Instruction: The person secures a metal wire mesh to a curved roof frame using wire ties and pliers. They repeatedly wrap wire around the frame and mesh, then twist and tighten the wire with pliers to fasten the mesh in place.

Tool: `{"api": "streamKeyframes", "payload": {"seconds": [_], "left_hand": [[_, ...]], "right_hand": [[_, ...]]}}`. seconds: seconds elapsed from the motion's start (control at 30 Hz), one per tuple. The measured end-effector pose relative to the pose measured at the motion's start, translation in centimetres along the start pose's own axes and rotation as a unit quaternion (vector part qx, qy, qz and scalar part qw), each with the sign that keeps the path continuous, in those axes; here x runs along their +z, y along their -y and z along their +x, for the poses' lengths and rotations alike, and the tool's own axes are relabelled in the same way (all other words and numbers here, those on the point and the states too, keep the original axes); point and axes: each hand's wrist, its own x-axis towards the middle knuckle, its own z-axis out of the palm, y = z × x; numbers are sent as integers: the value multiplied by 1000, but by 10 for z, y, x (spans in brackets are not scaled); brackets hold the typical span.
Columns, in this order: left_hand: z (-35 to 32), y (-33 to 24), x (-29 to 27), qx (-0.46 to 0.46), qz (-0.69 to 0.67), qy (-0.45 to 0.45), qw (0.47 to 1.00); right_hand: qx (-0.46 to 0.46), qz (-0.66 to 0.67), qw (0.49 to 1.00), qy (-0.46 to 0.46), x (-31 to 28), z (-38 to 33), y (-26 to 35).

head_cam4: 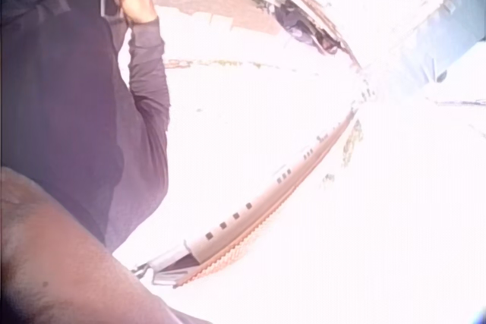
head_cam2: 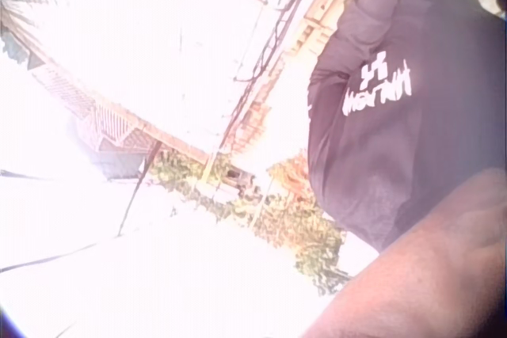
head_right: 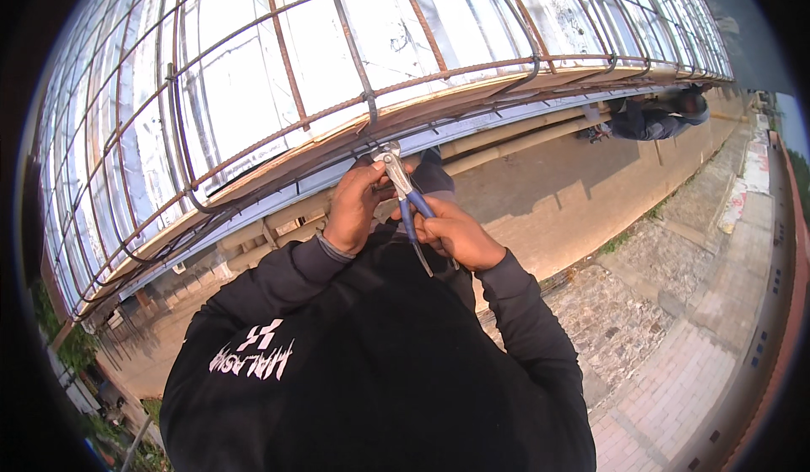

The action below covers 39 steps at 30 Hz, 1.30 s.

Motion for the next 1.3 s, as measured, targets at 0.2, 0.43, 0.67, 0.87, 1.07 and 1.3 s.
{"api": "streamKeyframes", "payload": {"seconds": [0.2,0.43,0.67,0.87,1.07,1.3], "left_hand": [[-5,4,15,-88,-29,76,993],[-9,-6,20,-113,-56,101,987],[-16,-6,19,-34,32,93,995],[-19,2,6,-44,57,68,995],[-19,3,-6,-35,30,93,995],[-14,-6,24,-72,-68,37,994]], "right_hand": [[6,79,997,20,14,12,-12],[45,172,981,71,14,7,1],[56,108,991,57,5,-1,20],[28,23,997,61,-3,-2,34],[-22,-7,997,73,-10,0,27],[-48,109,993,16,15,-5,24]]}}
